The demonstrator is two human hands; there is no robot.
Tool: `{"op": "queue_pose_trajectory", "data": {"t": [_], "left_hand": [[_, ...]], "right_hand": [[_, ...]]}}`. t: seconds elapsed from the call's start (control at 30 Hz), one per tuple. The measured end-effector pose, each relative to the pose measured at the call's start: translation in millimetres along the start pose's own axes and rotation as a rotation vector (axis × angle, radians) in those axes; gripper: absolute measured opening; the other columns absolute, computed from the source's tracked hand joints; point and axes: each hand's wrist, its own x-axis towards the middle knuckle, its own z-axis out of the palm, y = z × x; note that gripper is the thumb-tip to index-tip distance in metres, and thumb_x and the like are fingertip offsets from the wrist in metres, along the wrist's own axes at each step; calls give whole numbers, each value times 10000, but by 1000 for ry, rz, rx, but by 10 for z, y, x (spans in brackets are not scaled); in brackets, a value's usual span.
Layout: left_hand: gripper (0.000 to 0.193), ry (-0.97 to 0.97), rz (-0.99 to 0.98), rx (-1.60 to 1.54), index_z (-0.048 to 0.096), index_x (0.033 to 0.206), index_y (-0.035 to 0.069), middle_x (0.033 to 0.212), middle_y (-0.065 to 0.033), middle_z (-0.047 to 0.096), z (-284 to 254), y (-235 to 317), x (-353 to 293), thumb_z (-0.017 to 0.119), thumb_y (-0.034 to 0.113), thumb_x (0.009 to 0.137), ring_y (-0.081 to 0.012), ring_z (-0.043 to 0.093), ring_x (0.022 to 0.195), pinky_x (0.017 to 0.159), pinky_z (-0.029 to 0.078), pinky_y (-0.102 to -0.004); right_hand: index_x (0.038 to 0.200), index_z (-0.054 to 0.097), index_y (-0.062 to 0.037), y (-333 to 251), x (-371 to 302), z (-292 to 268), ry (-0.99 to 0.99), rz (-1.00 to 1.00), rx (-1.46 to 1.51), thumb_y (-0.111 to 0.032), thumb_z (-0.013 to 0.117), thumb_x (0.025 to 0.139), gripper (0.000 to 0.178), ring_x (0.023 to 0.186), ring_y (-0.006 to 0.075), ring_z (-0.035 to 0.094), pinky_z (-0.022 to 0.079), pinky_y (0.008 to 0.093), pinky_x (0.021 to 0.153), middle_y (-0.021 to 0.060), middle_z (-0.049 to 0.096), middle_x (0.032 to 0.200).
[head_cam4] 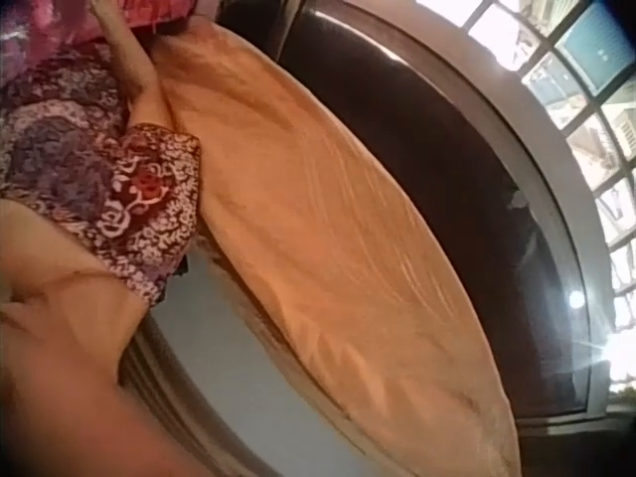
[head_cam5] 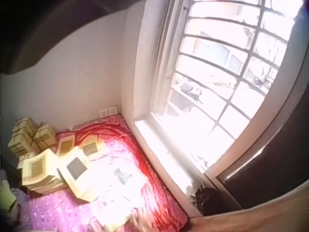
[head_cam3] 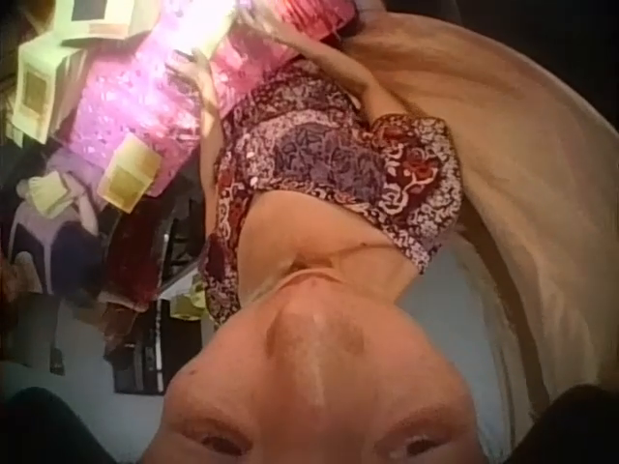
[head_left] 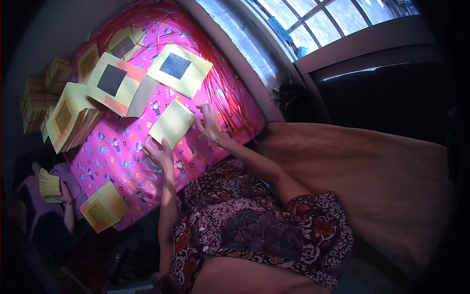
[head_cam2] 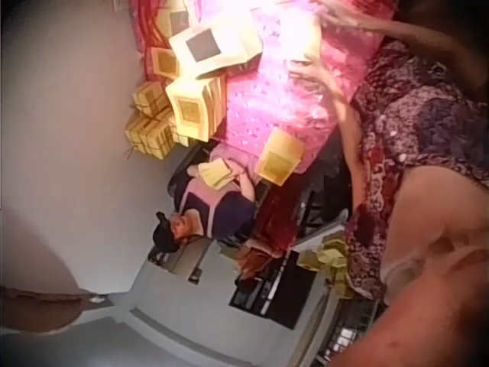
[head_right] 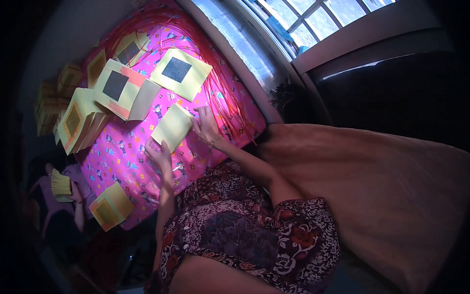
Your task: Bundling stacks of joss paper sheets with rubber bands on a workspace table.
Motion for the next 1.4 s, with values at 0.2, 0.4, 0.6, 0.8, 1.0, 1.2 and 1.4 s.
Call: {"op": "queue_pose_trajectory", "data": {"t": [0.2, 0.4, 0.6, 0.8, 1.0, 1.2, 1.4], "left_hand": [[239, -505, 244, -454, 618, 1050, 46, 916, -79, 580, 277, 1416, 208, 612, 27, 812, -167, 549, 748, 650, 453, -278], [240, -1010, 562, -583, 668, 1052, 84, 822, -110, 623, 965, 2583, -137, 645, 115, 815, -169, 604, 702, 651, 493, -290], [260, -1122, 673, -497, 672, 1041, 77, 849, -157, 662, 1433, 2890, -624, 618, 158, 800, -256, 652, 785, 711, 518, -358], [244, -1261, 625, -536, 669, 1016, 90, 849, -137, 675, 1514, 2886, -524, 611, 166, 791, -302, 654, 782, 720, 524, -383], [165, -1090, 1005, -225, 651, 894, 93, 846, -117, 621, 1454, 3043, -440, 561, 145, 766, -335, 624, 812, 696, 510, -447], [162, -1065, 1001, -308, 624, 896, 91, 890, -128, 584, 1437, 2974, -463, 539, 158, 777, -351, 610, 836, 694, 502, -460], [166, -969, 768, -561, 562, 880, 24, 840, -142, 583, 1333, 2936, -442, 559, 159, 784, -344, 620, 768, 692, 510, -458]], "right_hand": [[1100, 499, 30, -314, -152, -986, 410, 30, -192, -35, 569, 842, 275, 1027, 321, 483, 403, 403, 898, 181, 491, 1070], [1342, 362, 9, -238, -359, -1896, 607, 228, -685, -126, 613, 832, 584, 1264, 403, 354, 283, 484, 1062, 250, 372, 1348], [1434, 231, -9, 29, -730, -2164, 499, 415, -893, -299, 600, 872, 732, 1345, 472, 220, 218, 550, 1089, 276, 257, 1435], [1437, 235, -20, -16, -780, -2106, 478, 449, -897, -278, 605, 878, 718, 1338, 458, 235, 216, 531, 1092, 297, 242, 1435], [1440, 233, -27, -99, -704, -2051, 475, 485, -911, -243, 615, 869, 720, 1338, 455, 238, 212, 526, 1094, 288, 219, 1449], [1443, 239, -50, -118, -623, -2012, 461, 519, -996, -209, 614, 860, 712, 1329, 443, 259, 227, 519, 1088, 274, 229, 1453], [1440, 254, -56, -91, -649, -2022, 494, 513, -973, -194, 614, 853, 702, 1318, 433, 281, 240, 515, 1083, 254, 241, 1457]]}}
